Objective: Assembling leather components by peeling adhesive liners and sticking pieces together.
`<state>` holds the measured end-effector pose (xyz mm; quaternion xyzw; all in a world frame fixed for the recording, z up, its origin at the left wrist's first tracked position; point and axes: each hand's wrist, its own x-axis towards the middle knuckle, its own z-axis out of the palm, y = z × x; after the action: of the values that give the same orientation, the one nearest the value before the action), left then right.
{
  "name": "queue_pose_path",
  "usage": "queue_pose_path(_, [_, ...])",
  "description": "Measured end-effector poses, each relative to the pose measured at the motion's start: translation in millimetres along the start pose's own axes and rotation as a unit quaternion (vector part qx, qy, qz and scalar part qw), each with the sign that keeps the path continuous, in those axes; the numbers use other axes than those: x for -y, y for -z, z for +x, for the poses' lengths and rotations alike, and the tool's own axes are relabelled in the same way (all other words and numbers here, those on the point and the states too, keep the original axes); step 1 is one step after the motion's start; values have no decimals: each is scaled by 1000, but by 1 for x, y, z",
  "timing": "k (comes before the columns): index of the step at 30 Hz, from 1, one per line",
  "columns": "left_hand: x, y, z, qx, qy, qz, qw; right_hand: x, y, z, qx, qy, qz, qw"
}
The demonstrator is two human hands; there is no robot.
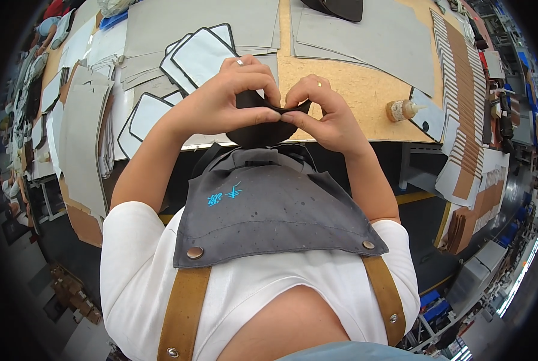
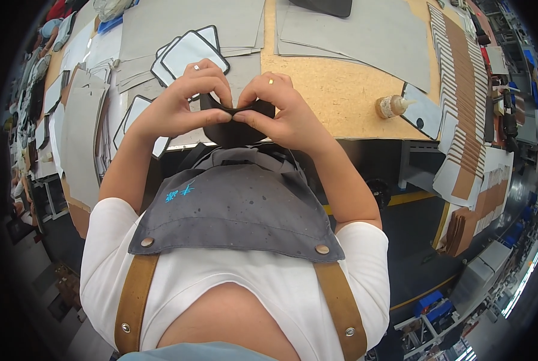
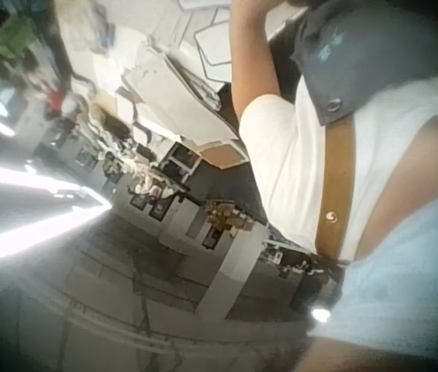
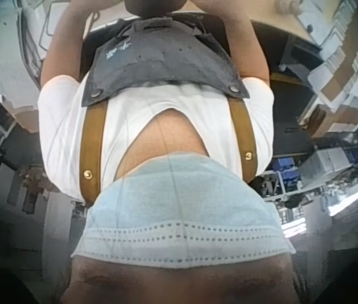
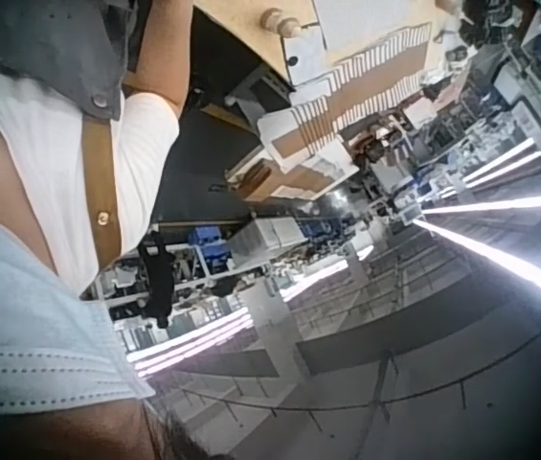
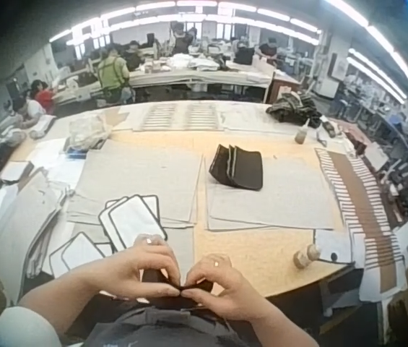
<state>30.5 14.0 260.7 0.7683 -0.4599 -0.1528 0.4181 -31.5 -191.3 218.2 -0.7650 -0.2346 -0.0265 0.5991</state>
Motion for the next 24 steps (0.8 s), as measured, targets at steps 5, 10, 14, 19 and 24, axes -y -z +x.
queue_pose_path(5, [5, 0, 2, 19, -4, -16, 1000, -6, -4, 0, 5, 22, 56, 998])
queue_pose_path(10, [19, 12, -8, 3, 49, -100, 994, -10, 0, -7, -18, -33, 82, 996])
queue_pose_path(14, [16, 9, -8, -8, 73, -133, 988, 3, -3, -1, -24, 22, -107, 994])
queue_pose_path(19, [15, 6, -2, -10, 47, -116, 992, -4, -6, 3, -18, 34, -86, 996])
queue_pose_path(24, [20, 7, 6, 26, 37, -82, 996, 4, -13, 8, -12, 20, -161, 987])
